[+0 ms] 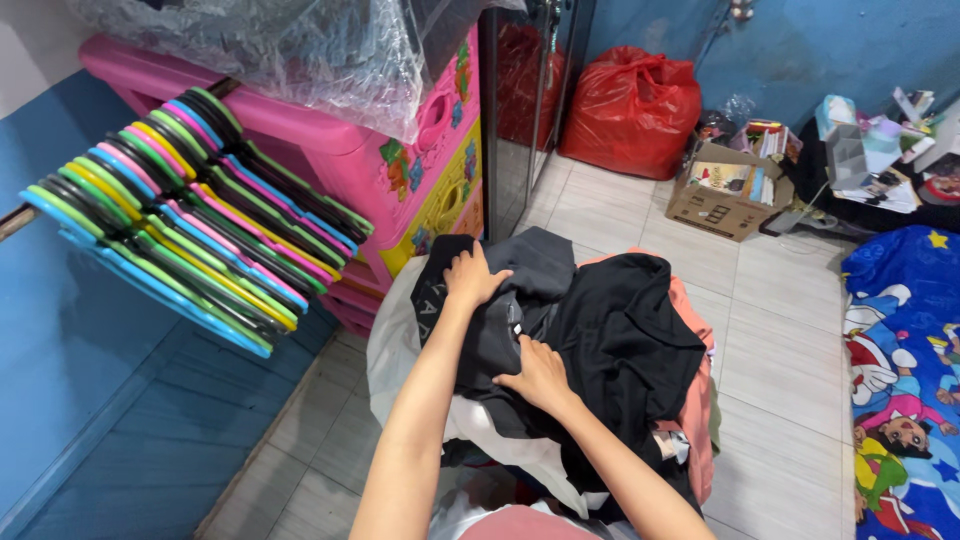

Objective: The person picks up t-shirts from a pile, places each on a hanger, and hangs them on a wall-mounted rod. The person handles a black t-shirt, a white t-shirt, and another black t-shirt, repeating the same sequence for each item.

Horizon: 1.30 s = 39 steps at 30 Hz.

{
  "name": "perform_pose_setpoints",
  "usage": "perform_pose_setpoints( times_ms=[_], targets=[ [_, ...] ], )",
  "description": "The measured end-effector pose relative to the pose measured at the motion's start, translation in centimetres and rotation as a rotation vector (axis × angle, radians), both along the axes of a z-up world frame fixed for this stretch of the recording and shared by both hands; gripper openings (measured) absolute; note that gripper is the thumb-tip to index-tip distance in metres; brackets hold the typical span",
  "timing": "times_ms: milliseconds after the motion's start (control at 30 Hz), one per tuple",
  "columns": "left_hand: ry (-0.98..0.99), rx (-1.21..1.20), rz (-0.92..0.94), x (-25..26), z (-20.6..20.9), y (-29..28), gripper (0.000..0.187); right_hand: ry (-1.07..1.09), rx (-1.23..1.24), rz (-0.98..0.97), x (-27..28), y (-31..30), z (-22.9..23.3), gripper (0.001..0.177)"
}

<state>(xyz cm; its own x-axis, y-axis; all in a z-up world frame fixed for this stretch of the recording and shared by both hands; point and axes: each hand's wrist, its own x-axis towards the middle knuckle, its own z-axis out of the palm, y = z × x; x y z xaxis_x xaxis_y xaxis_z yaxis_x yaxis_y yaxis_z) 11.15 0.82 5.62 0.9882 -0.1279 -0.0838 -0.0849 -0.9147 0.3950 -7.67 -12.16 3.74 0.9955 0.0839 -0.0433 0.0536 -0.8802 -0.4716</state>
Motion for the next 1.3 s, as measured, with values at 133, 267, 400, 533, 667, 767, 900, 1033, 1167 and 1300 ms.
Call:
perform_pose_setpoints(
  times_ms=[133, 267, 400, 533, 667, 767, 900, 1033, 1167, 1300],
  targets=[
    [-0.123, -0.093, -0.05, 0.1, -2.2, 0.6, 0.05, -0.011, 0.181, -0.071, 0.5, -0.3, -0.7, 0.069],
    [-0.114, -0.309, 0.009, -0.2, -0.1, 2.0, 0.039, -0.073, 0.502, -0.117, 0.8, -0.5, 0.7, 0.052],
    [-0.178, -0.633, 0.087, 1.1, 2.0, 4.4, 0.039, -0.233, 0.734, -0.069, 2.2, -1.5, 4.3, 0.045],
    [-0.247, -1.048, 0.128, 2.9, 4.6, 6.9, 0.041, -0.267, 0.983, -0.013, 5.6, -4.4, 9.1, 0.034],
    [0.019, -1.274, 0.172, 1.6, 9.5, 8.9, 0.035, -0.352, 1.083, 0.028, 9.9, -8.3, 13.8, 0.034],
    [0.279, -1.267, 0.193, -0.7, 11.2, 9.6, 0.034, -0.405, 0.998, -0.03, 12.8, -11.3, 14.9, 0.035],
    [0.381, -1.171, 0.084, -1.4, 7.4, 11.1, 0.036, -0.467, 0.677, -0.146, 15.1, -15.0, 11.4, 0.034],
    [0.337, -0.821, 0.096, -0.3, -1.0, 13.6, 0.035, -0.196, 0.315, -0.283, 14.5, -16.4, 5.4, 0.04],
    [0.211, -0.666, 0.079, -0.9, -7.0, 16.1, 0.037, -0.332, 0.017, -0.302, 12.4, -16.2, 3.8, 0.05],
    [0.104, -0.491, 0.182, -3.2, -9.3, 17.3, 0.035, -0.411, -0.099, -0.344, 10.8, -14.9, 6.0, 0.056]
  ],
)
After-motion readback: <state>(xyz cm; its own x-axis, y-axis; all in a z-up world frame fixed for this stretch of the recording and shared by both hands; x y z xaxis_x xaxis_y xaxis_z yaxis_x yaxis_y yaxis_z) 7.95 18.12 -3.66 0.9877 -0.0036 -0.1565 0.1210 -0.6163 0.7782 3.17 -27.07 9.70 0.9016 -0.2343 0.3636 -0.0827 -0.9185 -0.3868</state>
